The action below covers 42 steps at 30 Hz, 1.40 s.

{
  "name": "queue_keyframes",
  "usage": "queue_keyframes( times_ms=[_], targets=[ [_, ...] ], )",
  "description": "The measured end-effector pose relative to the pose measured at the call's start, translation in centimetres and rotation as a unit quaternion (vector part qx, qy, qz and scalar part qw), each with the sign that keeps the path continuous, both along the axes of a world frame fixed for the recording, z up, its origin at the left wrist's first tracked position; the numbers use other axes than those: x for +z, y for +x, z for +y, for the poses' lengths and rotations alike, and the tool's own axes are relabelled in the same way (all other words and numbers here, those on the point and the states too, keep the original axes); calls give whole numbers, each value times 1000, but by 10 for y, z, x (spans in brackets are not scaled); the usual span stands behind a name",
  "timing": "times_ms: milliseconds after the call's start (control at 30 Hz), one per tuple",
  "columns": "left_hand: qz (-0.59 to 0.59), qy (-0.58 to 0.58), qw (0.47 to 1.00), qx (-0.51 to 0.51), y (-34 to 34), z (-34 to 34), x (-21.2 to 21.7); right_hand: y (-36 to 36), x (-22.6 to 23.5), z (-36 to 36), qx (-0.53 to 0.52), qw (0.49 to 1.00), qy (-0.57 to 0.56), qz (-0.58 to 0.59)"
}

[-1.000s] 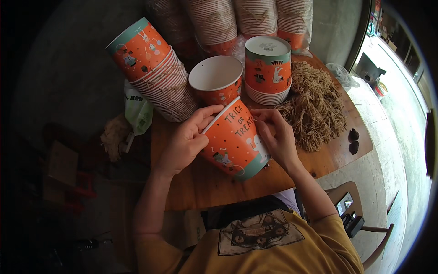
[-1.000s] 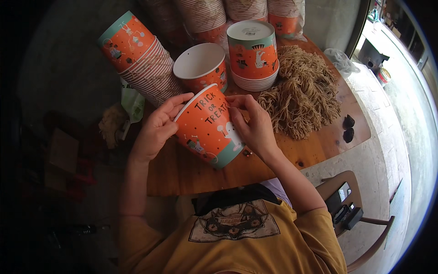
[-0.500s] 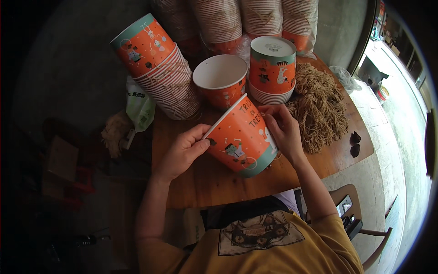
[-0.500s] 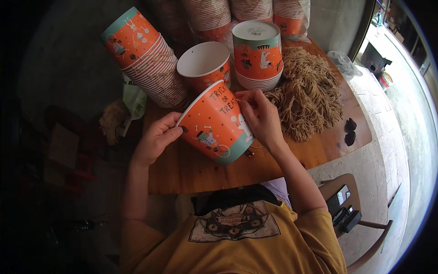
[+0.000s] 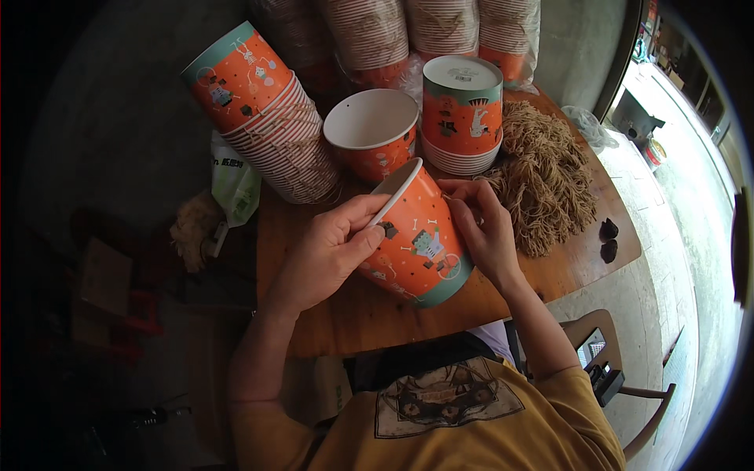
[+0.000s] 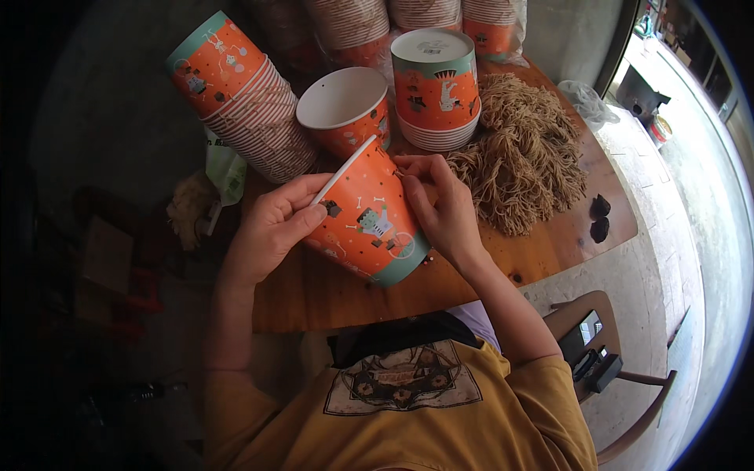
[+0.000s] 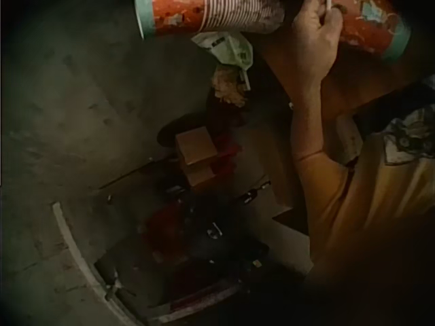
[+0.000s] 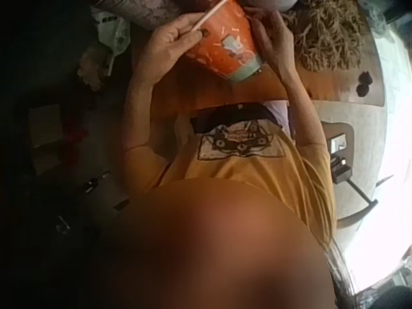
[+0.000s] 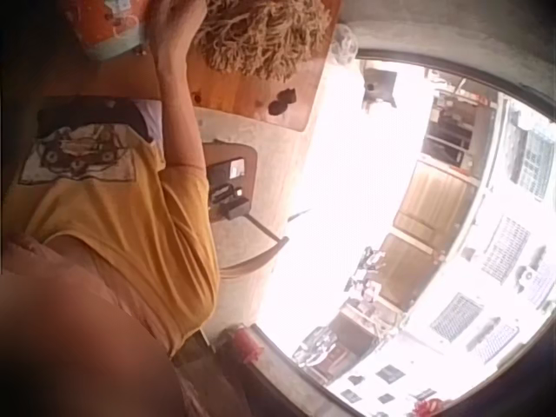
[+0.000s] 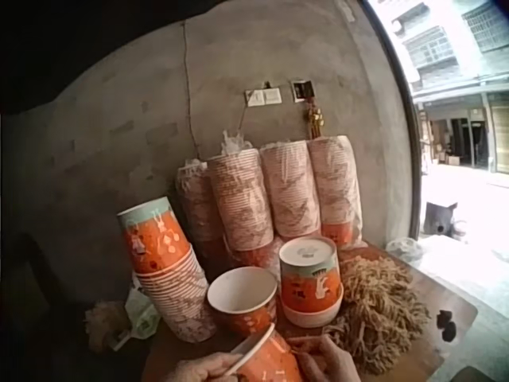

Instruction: Tie thin decorative or functional strings onto the sides of paper cups.

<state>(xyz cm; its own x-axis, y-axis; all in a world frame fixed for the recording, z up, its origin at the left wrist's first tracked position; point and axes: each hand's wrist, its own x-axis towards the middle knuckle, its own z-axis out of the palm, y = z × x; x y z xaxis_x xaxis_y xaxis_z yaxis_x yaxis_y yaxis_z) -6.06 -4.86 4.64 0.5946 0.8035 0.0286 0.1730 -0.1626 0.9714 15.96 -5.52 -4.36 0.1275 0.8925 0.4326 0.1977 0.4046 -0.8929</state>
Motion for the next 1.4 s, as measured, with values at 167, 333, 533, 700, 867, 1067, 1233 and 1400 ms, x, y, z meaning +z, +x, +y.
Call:
queue_keyframes(
  times_ms=[167, 333, 533, 700, 867, 1067, 1233, 1400],
  targets=[
    [-75, -93, 991, -58, 1, 4, 8, 2, -9, 7, 8, 1000, 8, 14],
    [-82, -145, 983, -80, 2, 10, 10, 6, -10, 10, 15, 1000, 3, 25],
    [-87, -168, 980, -66, 9, 18, 12, 8, -3, 9, 8, 997, -24, 72],
    [-84, -156, 984, -9, 6, 17, 10, -5, 16, -14, 14, 1000, 1, 15],
    [-10, -148, 988, 47, -4, 20, 4, -7, 11, -12, -2, 997, 53, -50],
    [-40, -212, 976, 33, -5, 27, -2, -6, 10, -11, -5, 995, 71, -67],
    [-53, -229, 972, 13, 7, 26, 1, -4, 13, -14, -54, 975, 170, -133],
    [-68, -240, 968, 7, 10, 27, -3, -19, 25, -32, -35, 946, 245, -212]
  ],
)
